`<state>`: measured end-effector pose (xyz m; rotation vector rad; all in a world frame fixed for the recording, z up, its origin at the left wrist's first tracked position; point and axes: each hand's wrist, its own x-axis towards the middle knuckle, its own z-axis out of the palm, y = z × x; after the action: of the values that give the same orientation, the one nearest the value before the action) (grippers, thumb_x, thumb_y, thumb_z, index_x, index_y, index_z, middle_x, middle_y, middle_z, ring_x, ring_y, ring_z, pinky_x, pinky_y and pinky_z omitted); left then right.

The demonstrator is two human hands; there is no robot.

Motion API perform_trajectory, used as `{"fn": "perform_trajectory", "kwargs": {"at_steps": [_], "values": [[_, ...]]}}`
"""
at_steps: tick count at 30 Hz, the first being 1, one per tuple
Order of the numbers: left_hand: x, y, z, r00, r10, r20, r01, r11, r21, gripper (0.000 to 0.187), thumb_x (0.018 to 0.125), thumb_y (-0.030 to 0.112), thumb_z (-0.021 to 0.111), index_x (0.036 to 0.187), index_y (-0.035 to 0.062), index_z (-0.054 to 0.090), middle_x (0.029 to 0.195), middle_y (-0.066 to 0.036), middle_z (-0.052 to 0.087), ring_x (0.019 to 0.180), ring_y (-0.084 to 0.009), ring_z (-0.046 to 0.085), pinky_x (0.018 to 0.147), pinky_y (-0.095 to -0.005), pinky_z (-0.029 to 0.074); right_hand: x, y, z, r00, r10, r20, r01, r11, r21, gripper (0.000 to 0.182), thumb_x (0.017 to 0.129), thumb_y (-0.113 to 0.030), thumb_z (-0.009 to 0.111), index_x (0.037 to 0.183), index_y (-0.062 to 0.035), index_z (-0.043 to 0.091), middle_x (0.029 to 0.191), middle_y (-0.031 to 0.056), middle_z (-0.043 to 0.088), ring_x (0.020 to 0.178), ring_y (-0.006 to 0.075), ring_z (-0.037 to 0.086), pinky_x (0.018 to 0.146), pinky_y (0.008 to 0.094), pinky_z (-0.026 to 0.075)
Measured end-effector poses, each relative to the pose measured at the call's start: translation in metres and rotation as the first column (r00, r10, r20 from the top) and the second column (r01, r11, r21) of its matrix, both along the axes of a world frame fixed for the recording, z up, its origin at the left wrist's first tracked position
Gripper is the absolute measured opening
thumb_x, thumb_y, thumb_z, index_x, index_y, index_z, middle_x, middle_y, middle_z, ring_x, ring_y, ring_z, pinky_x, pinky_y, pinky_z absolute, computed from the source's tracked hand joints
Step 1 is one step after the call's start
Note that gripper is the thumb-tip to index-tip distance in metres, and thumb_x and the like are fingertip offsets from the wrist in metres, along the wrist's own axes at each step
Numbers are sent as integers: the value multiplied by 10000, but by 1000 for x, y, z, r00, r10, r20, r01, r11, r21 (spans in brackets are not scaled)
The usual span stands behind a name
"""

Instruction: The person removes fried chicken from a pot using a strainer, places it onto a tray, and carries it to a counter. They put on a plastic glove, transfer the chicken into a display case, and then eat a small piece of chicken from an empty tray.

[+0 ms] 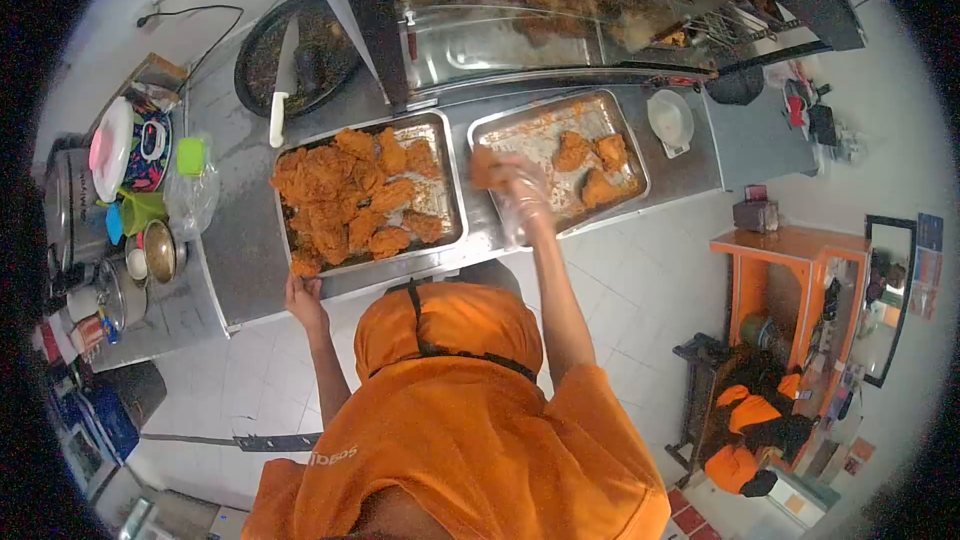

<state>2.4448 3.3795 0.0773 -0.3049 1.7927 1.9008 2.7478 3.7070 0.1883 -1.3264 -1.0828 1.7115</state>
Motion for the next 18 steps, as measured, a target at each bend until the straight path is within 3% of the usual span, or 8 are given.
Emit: {"fn": "perform_trajectory", "kwargs": {"at_steps": [2, 4, 5, 6, 10, 14, 16, 18], "values": [[0, 3, 2, 1000, 11, -6, -11, 1000, 10, 356, 990, 203, 562, 1282, 1, 533, 949, -39, 599, 749, -134, 594, 703, -304, 551, -36, 3, -13, 972, 148, 182, -187, 958, 219, 164, 817, -138, 677, 948, -40, 688, 981, 75, 694, 945, 190, 639, 871, 346, 507], [2, 3, 3, 1000, 13, -7, -13, 1000, 13, 358, 986, 210, 573, 1277, 5, 538, 918, -27, 587, 730, -129, 588, 691, -297, 550, -79, 6, -13, 977, 103, 185, -198, 757, 623, 144, 779, -26, 649, 916, -53, 689, 957, 80, 704, 961, 182, 656, 859, 326, 520], [1, 2, 2, 1000, 8, -11, -8, 1000, 9, 363, 986, 221, 576, 1277, 7, 538, 921, -23, 583, 729, -125, 586, 694, -297, 549, -97, 9, -16, 962, 62, 264, -244, 627, 740, 182, 755, 30, 607, 903, -41, 688, 974, 128, 712, 1015, 238, 660, 882, 339, 514], [1, 0, 2, 1000, 2, -14, -2, 1000, 5, 368, 986, 232, 578, 1277, 9, 539, 924, -19, 580, 728, -121, 584, 696, -297, 548, -104, 11, -15, 921, 62, 385, -356, 535, 766, 228, 765, 40, 567, 938, -50, 684, 1068, 170, 682, 1080, 323, 632, 937, 378, 496], [-2, 1, 5, 999, -32, -22, 32, 999, 5, 354, 988, 237, 575, 1262, 14, 551, 883, -6, 567, 741, -115, 586, 700, -284, 541, -110, 7, -37, 821, 62, 568, -531, 451, 718, 269, 767, -3, 575, 1013, -64, 665, 1241, 203, 586, 1143, 407, 559, 989, 471, 441], [1, 1, 3, 1000, -25, -8, 26, 999, 21, 313, 987, 233, 575, 1228, 35, 580, 917, -17, 614, 775, -114, 597, 734, -276, 524, -52, 6, -37, 738, -229, 635, -474, 494, 729, 334, 765, -91, 647, 1097, -69, 628, 1206, 219, 596, 1154, 398, 536, 988, 469, 431], [1, -1, -4, 999, -29, -22, 29, 999, 24, 302, 987, 250, 579, 1213, 51, 593, 1006, -37, 647, 809, -115, 600, 756, -277, 512, -11, 18, -20, 392, -585, 710, -519, 496, 696, 470, 736, -158, 703, 1183, -80, 580, 1194, 229, 592, 1181, 428, 505, 979, 476, 435], [8, 8, 7, 1000, -6, -15, 7, 1000, 16, 302, 989, 254, 575, 1211, 50, 593, 987, -33, 642, 807, -115, 600, 754, -277, 512, 27, 49, -22, 222, -432, 874, -340, 806, 485, 626, 711, -222, 732, 1280, -83, 512, 1221, 257, 563, 1200, 464, 474, 940, 495, 460]]}}
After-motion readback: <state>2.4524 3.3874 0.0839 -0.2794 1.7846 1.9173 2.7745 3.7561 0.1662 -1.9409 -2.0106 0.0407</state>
